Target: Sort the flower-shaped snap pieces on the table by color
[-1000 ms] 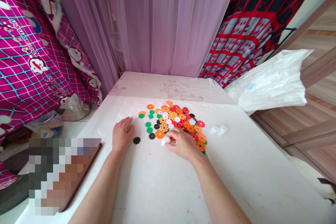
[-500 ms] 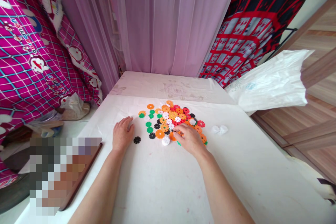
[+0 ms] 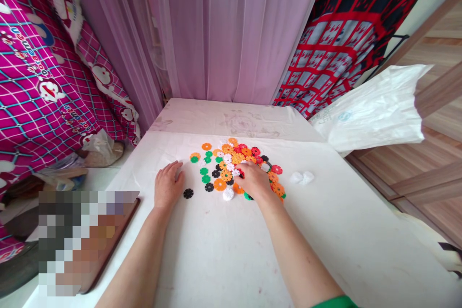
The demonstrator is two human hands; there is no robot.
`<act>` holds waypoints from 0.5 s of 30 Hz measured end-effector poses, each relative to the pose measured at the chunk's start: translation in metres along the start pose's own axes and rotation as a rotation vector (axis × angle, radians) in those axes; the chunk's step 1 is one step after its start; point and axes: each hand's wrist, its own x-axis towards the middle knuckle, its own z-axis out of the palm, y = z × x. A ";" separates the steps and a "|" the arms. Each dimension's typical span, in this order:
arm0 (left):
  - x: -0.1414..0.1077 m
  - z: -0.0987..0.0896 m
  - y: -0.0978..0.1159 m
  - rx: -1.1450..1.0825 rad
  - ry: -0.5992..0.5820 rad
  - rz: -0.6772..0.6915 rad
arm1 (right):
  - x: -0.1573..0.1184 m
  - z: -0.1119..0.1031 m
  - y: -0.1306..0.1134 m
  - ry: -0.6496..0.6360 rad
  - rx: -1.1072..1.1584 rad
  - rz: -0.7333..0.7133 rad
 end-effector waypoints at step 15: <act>-0.001 0.001 0.000 0.006 0.005 0.009 | 0.001 0.004 -0.003 0.043 -0.094 -0.100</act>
